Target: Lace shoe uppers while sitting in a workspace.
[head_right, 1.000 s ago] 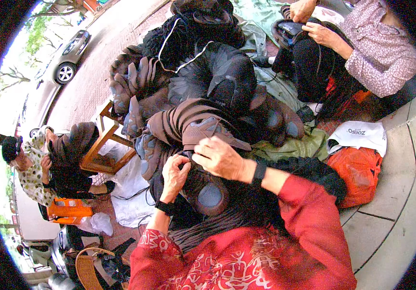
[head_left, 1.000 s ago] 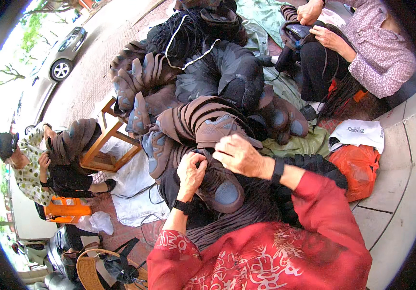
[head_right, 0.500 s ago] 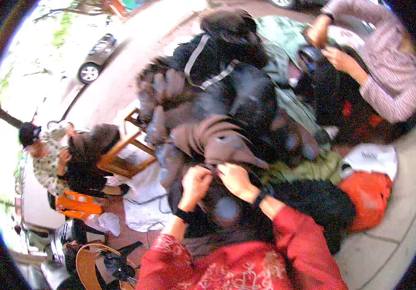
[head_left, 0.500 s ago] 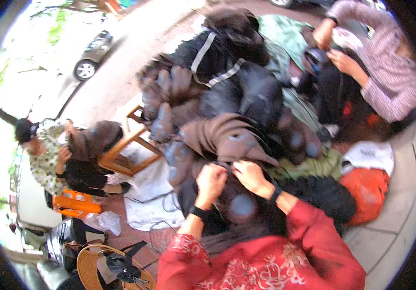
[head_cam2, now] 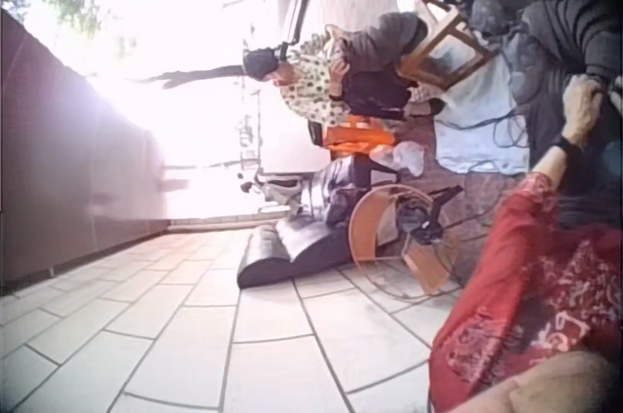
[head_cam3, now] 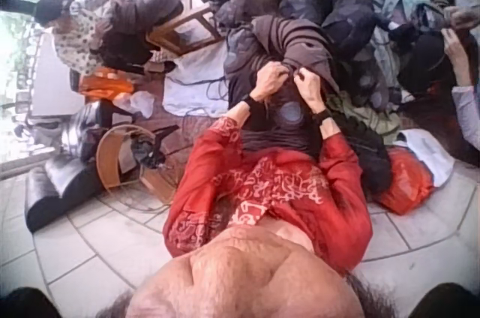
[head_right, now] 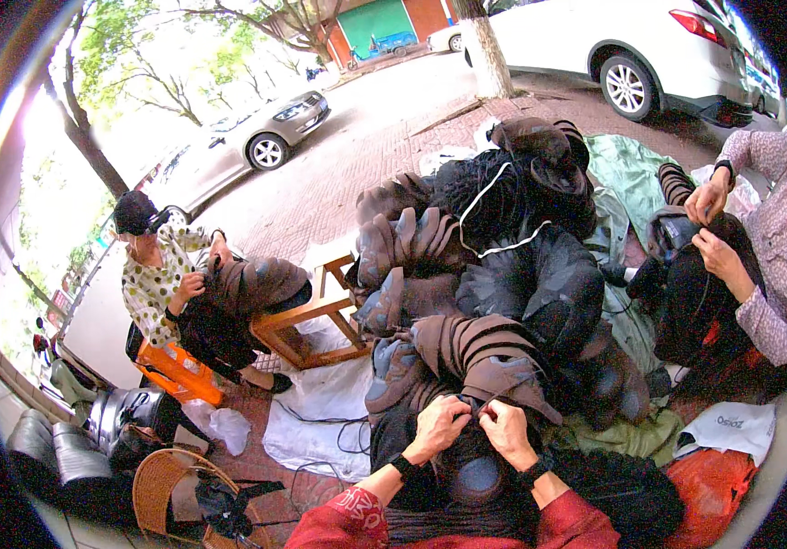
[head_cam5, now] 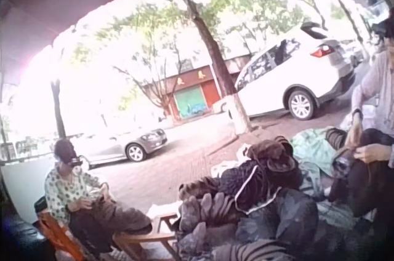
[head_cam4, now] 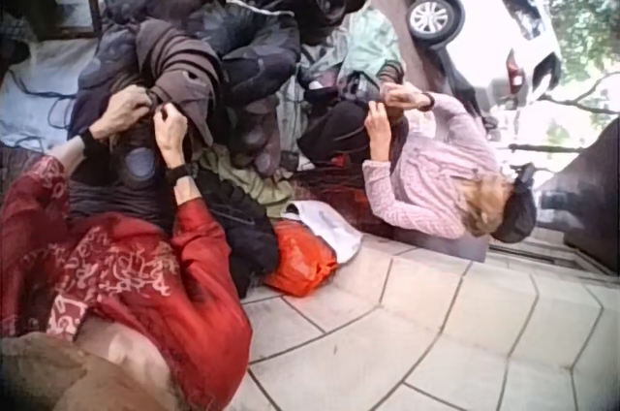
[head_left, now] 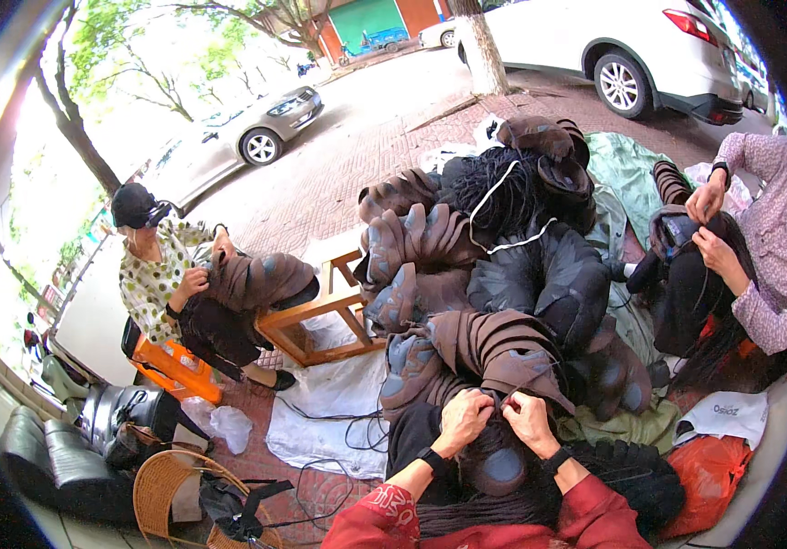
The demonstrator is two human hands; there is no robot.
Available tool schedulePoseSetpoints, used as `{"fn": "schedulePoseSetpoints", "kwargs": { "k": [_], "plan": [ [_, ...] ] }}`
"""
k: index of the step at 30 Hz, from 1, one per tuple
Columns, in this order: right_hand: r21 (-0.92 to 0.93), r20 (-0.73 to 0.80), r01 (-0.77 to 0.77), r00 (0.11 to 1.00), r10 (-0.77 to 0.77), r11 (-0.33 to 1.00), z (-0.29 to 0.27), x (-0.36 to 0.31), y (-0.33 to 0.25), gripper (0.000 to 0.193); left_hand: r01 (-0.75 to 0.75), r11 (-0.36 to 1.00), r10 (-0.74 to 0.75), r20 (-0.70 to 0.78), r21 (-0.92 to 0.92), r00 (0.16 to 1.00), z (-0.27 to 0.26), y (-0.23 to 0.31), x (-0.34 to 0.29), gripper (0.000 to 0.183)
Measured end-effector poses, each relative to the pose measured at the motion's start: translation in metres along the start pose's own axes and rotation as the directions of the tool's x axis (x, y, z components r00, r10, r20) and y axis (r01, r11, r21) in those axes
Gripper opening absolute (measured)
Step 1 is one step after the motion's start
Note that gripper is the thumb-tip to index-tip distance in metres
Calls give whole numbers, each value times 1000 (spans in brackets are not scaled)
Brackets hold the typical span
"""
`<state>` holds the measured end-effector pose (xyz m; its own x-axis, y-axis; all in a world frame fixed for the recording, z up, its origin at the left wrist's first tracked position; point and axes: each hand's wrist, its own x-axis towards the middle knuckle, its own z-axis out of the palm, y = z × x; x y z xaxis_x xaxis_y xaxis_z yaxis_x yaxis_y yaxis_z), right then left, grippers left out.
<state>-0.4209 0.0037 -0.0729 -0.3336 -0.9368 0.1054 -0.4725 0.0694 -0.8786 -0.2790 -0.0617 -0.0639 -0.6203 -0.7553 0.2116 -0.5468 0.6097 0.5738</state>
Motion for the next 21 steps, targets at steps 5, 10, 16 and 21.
{"fn": "schedulePoseSetpoints", "kwargs": {
  "k": [5,10,16,21],
  "plan": [
    [-161,33,39,999,-34,986,1,-1,3,13,-28,1000,28,27,8,999,0,-2,0,13],
    [-129,108,83,992,-69,988,-5,3,-1,16,10,999,-12,43,42,999,-3,3,0,11],
    [-275,272,130,961,-53,953,-16,13,-10,22,-131,799,184,-32,587,982,-17,22,-20,6],
    [-308,349,205,933,-90,929,-16,19,-18,22,30,821,66,-147,570,987,-56,-5,-46,7]
  ]
}}
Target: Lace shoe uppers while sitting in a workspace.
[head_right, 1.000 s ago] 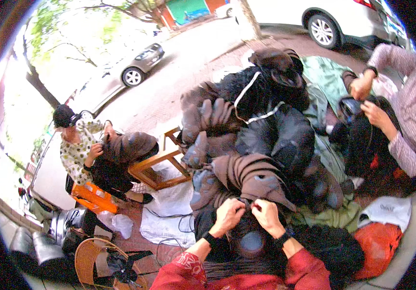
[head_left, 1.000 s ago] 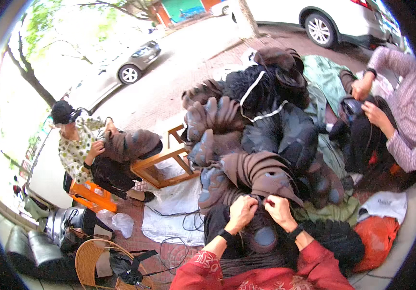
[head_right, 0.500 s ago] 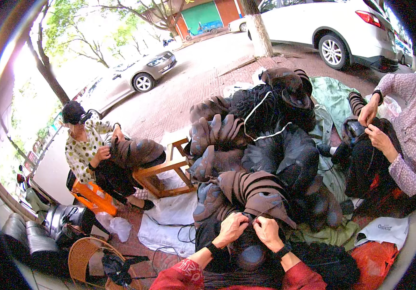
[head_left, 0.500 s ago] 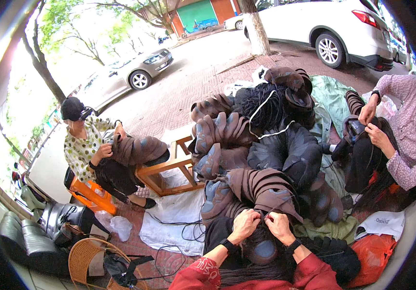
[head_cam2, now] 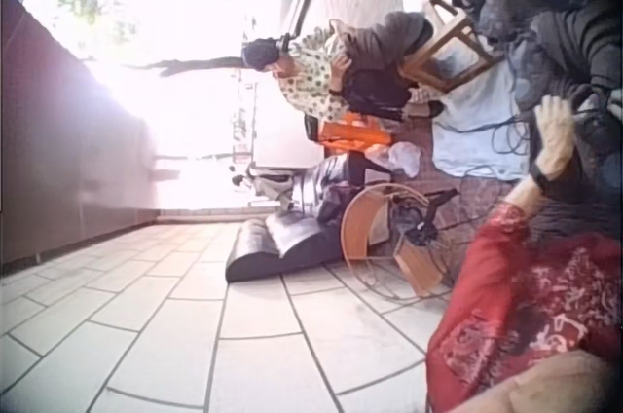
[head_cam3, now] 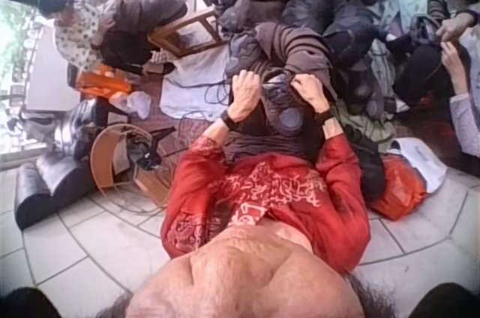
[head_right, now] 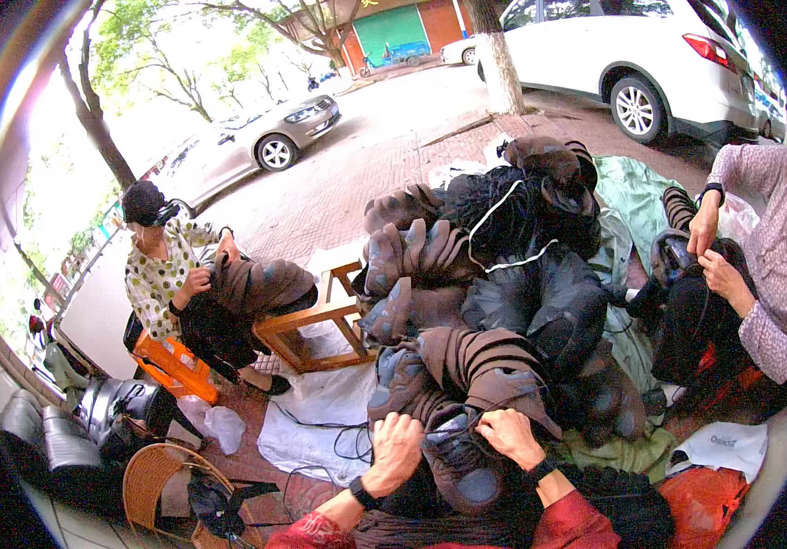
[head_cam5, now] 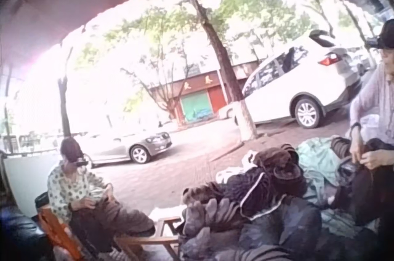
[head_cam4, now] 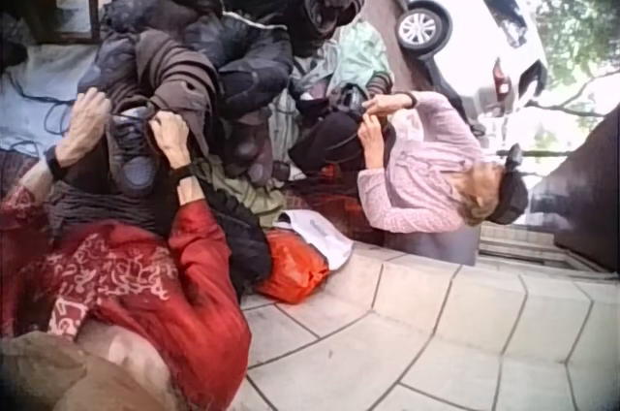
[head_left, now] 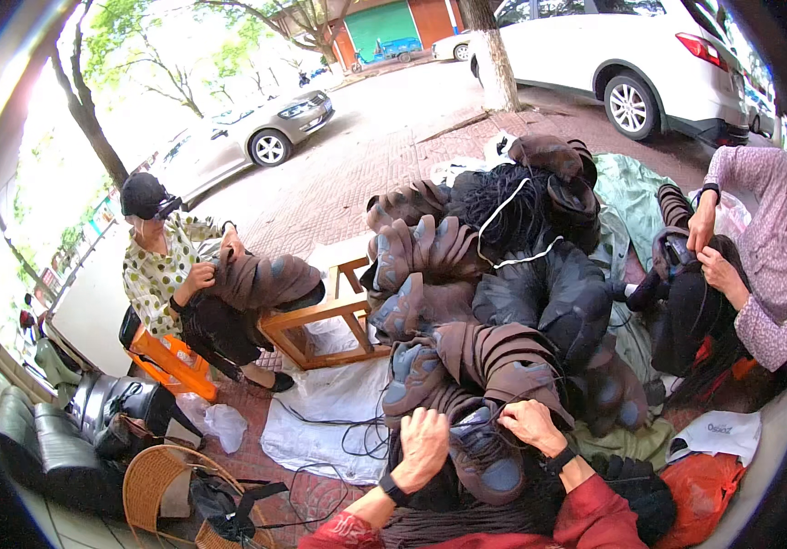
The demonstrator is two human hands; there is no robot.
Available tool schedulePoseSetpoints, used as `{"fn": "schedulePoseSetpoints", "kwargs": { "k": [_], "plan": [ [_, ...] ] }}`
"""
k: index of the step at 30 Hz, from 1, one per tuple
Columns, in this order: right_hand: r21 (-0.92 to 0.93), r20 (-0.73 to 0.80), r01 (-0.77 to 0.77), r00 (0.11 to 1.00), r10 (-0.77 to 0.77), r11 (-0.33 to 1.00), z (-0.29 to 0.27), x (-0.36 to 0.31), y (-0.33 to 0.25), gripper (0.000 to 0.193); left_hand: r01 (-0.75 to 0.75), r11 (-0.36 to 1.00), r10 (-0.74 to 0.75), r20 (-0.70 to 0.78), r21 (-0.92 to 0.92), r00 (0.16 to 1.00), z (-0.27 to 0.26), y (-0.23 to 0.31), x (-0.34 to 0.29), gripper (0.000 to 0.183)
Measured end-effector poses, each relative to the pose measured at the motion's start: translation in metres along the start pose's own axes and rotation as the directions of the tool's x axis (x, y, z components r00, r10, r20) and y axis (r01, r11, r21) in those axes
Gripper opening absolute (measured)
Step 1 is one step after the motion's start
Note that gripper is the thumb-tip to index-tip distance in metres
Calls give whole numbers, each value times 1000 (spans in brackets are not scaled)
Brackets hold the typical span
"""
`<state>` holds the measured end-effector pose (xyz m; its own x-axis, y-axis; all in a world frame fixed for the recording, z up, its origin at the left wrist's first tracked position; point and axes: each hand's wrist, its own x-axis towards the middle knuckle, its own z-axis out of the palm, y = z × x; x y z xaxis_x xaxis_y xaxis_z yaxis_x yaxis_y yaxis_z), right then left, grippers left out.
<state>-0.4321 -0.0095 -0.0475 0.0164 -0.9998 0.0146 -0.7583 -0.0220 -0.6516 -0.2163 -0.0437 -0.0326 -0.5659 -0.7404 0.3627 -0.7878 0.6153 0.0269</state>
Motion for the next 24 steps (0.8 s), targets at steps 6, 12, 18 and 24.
{"fn": "schedulePoseSetpoints", "kwargs": {
  "k": [6,12,18,24],
  "plan": [
    [-230,68,194,981,-183,954,-5,-5,3,15,7,915,48,124,-404,991,5,-15,-11,16],
    [-334,150,451,892,-426,828,-20,-27,15,9,-46,931,108,152,-362,982,7,0,-3,29],
    [-145,418,569,777,-471,810,-52,-43,1,14,-200,912,248,93,-358,964,12,2,4,20],
    [373,22,555,796,-605,743,-48,-28,-4,9,-161,923,210,107,-349,972,23,-2,14,13]
  ]
}}
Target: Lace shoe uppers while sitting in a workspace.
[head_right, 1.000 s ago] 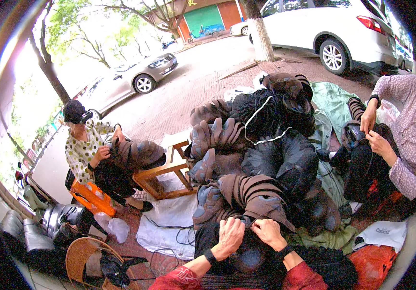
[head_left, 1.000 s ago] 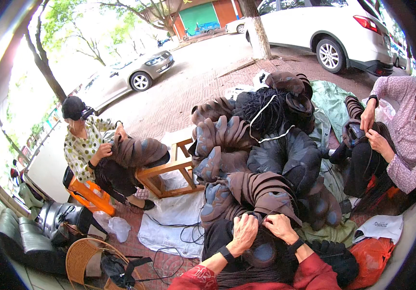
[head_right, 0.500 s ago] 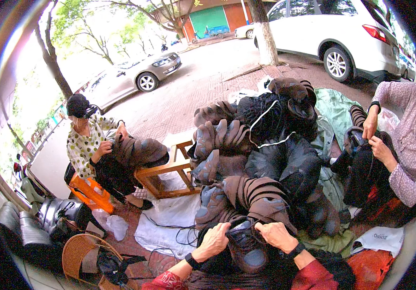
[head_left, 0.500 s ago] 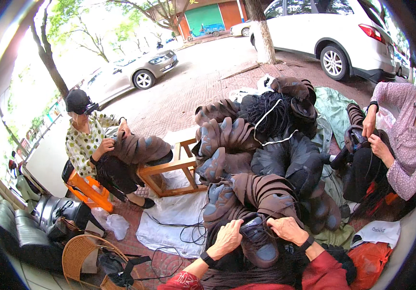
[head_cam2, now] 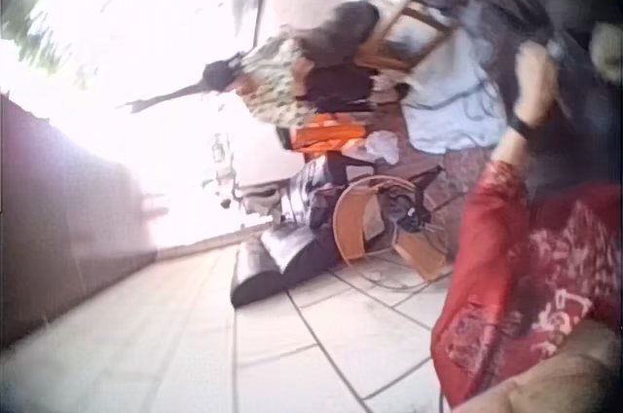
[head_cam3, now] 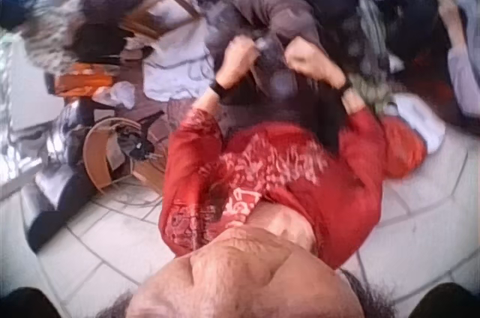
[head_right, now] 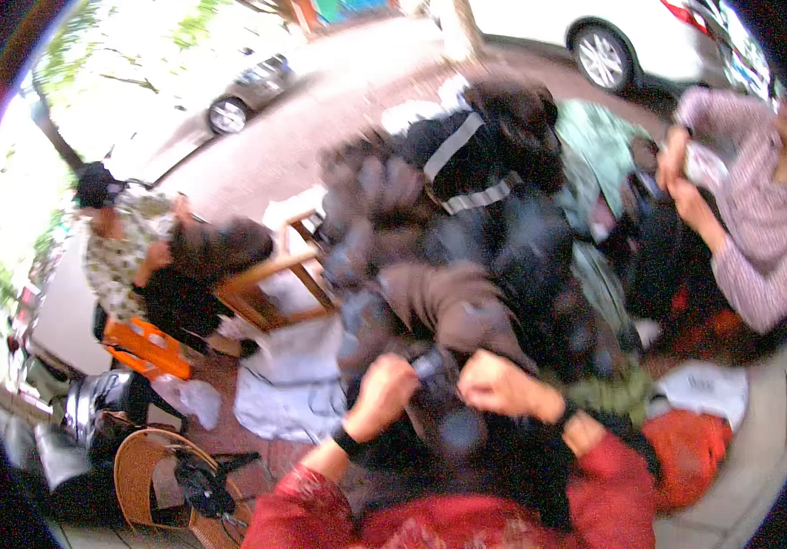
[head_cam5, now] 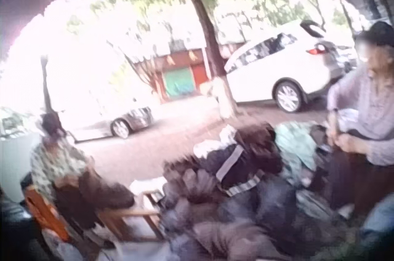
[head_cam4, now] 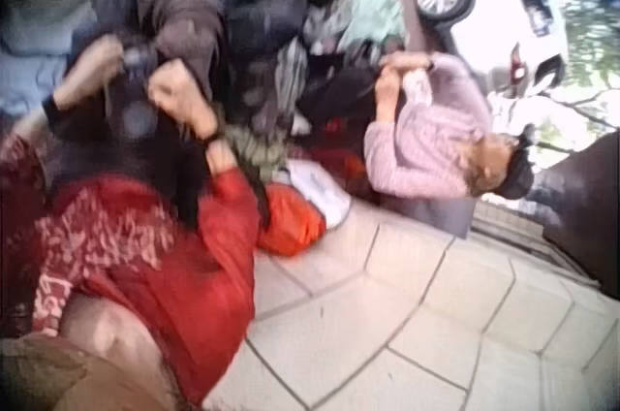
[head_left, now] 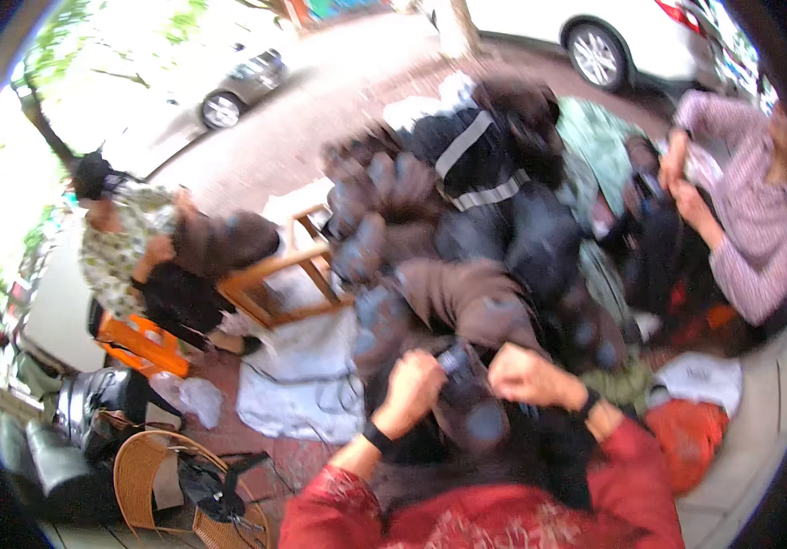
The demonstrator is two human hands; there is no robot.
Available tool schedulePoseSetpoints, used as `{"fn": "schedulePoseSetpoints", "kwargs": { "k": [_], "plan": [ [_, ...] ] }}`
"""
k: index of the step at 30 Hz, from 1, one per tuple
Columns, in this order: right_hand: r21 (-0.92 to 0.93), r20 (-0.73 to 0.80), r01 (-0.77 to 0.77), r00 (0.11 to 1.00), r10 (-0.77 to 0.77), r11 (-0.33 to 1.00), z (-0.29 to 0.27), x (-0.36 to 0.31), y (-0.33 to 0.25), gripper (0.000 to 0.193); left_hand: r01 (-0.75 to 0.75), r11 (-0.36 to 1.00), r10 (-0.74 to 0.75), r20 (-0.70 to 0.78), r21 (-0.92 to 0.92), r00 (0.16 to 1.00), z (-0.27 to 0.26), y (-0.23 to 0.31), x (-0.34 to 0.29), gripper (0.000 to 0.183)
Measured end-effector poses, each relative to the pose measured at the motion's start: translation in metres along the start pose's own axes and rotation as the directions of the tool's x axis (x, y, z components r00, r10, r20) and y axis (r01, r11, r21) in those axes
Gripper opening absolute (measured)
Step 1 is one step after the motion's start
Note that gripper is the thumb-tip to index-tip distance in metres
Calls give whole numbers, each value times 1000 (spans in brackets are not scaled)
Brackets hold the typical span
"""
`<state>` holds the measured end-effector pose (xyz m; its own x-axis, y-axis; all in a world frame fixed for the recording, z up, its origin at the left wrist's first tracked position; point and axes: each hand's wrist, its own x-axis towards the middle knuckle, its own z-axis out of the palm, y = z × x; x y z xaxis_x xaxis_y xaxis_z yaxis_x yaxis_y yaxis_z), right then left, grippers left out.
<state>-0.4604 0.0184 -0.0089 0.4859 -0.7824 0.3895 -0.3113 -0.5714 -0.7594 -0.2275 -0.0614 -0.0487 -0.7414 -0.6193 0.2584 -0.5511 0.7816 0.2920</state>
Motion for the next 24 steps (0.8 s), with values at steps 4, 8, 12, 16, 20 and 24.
{"fn": "schedulePoseSetpoints", "kwargs": {
  "k": [4,8,12,16,20,24],
  "plan": [
    [-380,-274,-224,954,122,898,14,-9,14,7,61,992,-78,-158,-107,984,2,-2,-3,6],
    [-493,-498,-308,867,26,813,29,-11,19,13,14,999,-20,-113,-52,993,-4,0,-6,10],
    [-542,-591,-368,806,-31,756,38,-7,22,19,54,994,-64,-107,-98,992,-6,-1,-6,9],
    [-493,-677,-436,736,-17,753,46,-10,23,17,40,995,-51,-124,-93,991,-4,-2,-8,8],
    [55,-608,-521,659,442,852,44,-13,23,10,76,991,-88,-98,-114,991,-4,-2,-10,8],
    [221,-569,-371,702,429,902,37,-11,28,14,66,991,-78,-107,-114,991,-5,-2,-9,9]
  ]
}}
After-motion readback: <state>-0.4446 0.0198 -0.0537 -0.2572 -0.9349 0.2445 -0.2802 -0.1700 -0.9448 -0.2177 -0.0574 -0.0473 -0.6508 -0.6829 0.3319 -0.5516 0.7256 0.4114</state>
